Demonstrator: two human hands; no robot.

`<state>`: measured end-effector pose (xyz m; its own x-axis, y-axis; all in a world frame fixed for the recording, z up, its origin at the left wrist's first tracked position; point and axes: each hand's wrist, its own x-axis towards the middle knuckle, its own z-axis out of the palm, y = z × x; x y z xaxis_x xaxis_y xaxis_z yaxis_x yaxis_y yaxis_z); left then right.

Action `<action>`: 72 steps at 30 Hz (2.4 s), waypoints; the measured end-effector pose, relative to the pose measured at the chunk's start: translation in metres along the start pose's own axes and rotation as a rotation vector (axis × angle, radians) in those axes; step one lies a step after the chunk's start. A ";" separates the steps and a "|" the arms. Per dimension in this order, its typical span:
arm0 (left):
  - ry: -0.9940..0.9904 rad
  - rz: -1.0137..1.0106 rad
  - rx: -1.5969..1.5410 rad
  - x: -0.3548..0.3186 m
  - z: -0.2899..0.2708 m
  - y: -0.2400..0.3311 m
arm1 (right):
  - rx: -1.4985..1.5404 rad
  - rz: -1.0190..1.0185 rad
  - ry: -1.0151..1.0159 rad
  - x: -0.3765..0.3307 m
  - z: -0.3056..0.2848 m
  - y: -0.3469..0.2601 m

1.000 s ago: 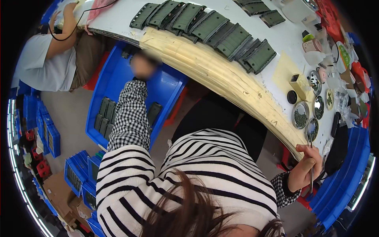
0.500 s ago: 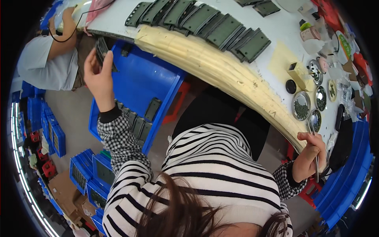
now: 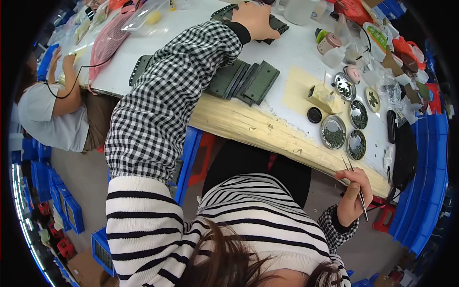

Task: Apply adhesive or detailing to plastic toy tank components at a factory workbench.

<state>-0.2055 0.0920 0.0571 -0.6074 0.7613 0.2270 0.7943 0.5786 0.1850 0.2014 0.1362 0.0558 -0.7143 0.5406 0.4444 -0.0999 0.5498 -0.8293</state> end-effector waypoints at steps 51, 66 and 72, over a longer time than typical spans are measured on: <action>0.590 -0.412 -1.727 -0.250 -0.059 -0.010 | -0.552 -0.161 0.073 0.049 -0.001 0.089; -0.597 -0.407 -2.007 -0.209 -0.007 0.128 | -0.096 -0.077 -0.033 0.054 -0.006 0.051; -0.886 -0.393 -2.276 -0.200 0.009 0.131 | 0.207 -0.048 -0.263 0.061 0.019 0.035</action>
<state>0.0200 0.0175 0.0276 -0.0475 0.9774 -0.2059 -0.8632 0.0635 0.5009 0.1411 0.1759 0.0472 -0.8568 0.3195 0.4047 -0.2571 0.4155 -0.8725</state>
